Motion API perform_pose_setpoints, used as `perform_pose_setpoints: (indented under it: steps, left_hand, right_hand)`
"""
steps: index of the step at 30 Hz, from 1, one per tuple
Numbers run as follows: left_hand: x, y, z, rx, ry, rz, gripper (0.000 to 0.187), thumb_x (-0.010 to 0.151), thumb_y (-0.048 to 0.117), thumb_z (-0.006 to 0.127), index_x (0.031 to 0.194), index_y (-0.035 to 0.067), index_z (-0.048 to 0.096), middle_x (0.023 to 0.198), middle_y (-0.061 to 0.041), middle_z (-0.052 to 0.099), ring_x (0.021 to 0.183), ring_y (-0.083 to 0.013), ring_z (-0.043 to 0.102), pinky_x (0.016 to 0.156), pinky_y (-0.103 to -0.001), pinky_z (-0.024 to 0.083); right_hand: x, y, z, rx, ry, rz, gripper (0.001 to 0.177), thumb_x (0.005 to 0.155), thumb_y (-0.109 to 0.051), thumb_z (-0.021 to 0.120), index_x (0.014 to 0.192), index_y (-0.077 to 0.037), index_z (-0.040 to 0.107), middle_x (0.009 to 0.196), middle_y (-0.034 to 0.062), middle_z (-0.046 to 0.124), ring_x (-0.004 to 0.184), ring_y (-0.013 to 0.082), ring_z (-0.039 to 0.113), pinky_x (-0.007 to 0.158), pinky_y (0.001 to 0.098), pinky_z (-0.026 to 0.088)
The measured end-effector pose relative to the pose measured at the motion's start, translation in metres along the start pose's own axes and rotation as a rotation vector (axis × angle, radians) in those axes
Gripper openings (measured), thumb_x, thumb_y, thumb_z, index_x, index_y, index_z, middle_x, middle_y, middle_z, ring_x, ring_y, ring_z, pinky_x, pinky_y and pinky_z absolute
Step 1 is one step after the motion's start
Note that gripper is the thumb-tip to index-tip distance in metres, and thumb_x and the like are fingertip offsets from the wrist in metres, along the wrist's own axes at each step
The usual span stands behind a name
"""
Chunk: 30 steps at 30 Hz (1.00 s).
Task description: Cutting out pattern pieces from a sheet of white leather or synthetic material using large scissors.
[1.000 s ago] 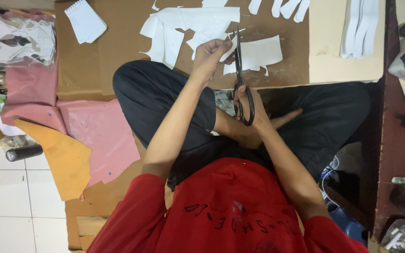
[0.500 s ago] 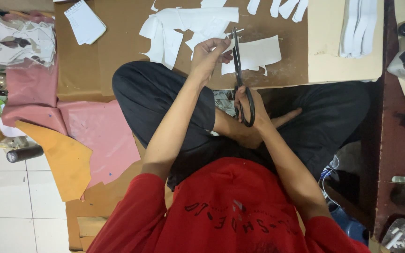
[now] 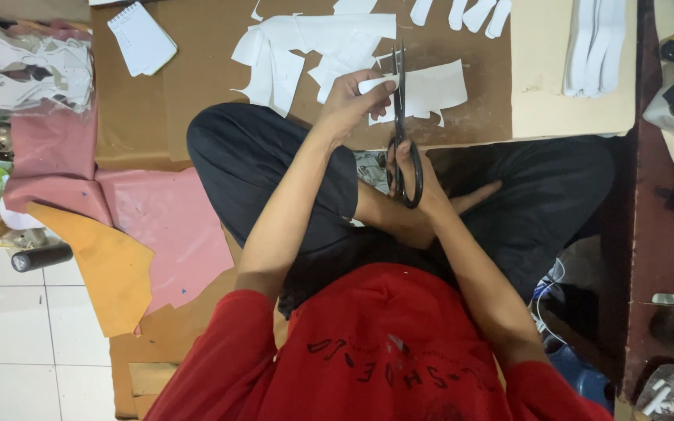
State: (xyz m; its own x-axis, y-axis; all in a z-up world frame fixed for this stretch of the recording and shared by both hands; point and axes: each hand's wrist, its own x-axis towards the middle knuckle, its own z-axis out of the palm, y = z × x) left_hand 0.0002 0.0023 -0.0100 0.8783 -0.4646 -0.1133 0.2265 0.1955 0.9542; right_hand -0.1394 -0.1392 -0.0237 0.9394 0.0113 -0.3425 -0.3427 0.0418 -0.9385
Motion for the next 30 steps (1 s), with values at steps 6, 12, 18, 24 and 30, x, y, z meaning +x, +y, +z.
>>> perform_pose_setpoints:
  steps: [6, 12, 18, 24, 30]
  left_hand:
    - [0.001, -0.001, -0.002, -0.03, 0.032, -0.015, 0.017, 0.09, 0.011, 0.074, 0.094, -0.005, 0.072, 0.073, -0.01, 0.069, 0.057, -0.0125, 0.061, 0.054, -0.022, 0.05]
    - [0.003, -0.002, -0.003, -0.043, 0.071, -0.033, 0.019, 0.088, 0.012, 0.074, 0.093, -0.006, 0.072, 0.071, -0.011, 0.069, 0.055, -0.0129, 0.061, 0.052, -0.022, 0.049]
    - [0.006, -0.008, -0.008, -0.045, 0.083, -0.015, 0.02, 0.089, 0.013, 0.074, 0.095, -0.006, 0.073, 0.071, -0.011, 0.071, 0.054, -0.0123, 0.062, 0.051, -0.021, 0.051]
    - [0.005, -0.004, -0.005, -0.036, 0.118, -0.031, 0.022, 0.087, 0.015, 0.075, 0.09, -0.006, 0.071, 0.073, -0.013, 0.07, 0.056, -0.0149, 0.064, 0.051, -0.023, 0.052]
    - [0.003, -0.002, -0.005, -0.039, 0.118, -0.035, 0.019, 0.088, 0.015, 0.074, 0.09, -0.004, 0.072, 0.073, -0.011, 0.069, 0.057, -0.014, 0.063, 0.053, -0.022, 0.051]
  right_hand:
    - [0.003, 0.005, 0.001, 0.068, 0.016, -0.036, 0.083, 0.078, -0.087, 0.04, 0.089, -0.006, 0.052, 0.068, 0.0035, 0.05, 0.044, 0.013, 0.047, 0.042, 0.0283, 0.044]
    - [0.0, 0.003, -0.002, 0.047, 0.026, 0.009, 0.082, 0.077, -0.086, 0.043, 0.091, -0.005, 0.052, 0.066, 0.0033, 0.05, 0.042, 0.0128, 0.045, 0.041, 0.0279, 0.043]
    - [-0.001, -0.003, -0.003, 0.039, 0.026, 0.054, 0.085, 0.073, -0.09, 0.041, 0.087, -0.007, 0.052, 0.064, 0.0019, 0.049, 0.042, 0.0121, 0.044, 0.04, 0.028, 0.042]
    - [-0.001, 0.0, -0.005, 0.011, 0.02, 0.036, 0.084, 0.077, -0.087, 0.04, 0.085, -0.005, 0.053, 0.064, 0.0036, 0.049, 0.041, 0.0134, 0.045, 0.039, 0.0284, 0.041]
    - [-0.005, -0.003, -0.008, 0.01, 0.003, 0.05, 0.08, 0.078, -0.085, 0.042, 0.086, -0.006, 0.054, 0.063, 0.0027, 0.05, 0.039, 0.0124, 0.043, 0.038, 0.0275, 0.04]
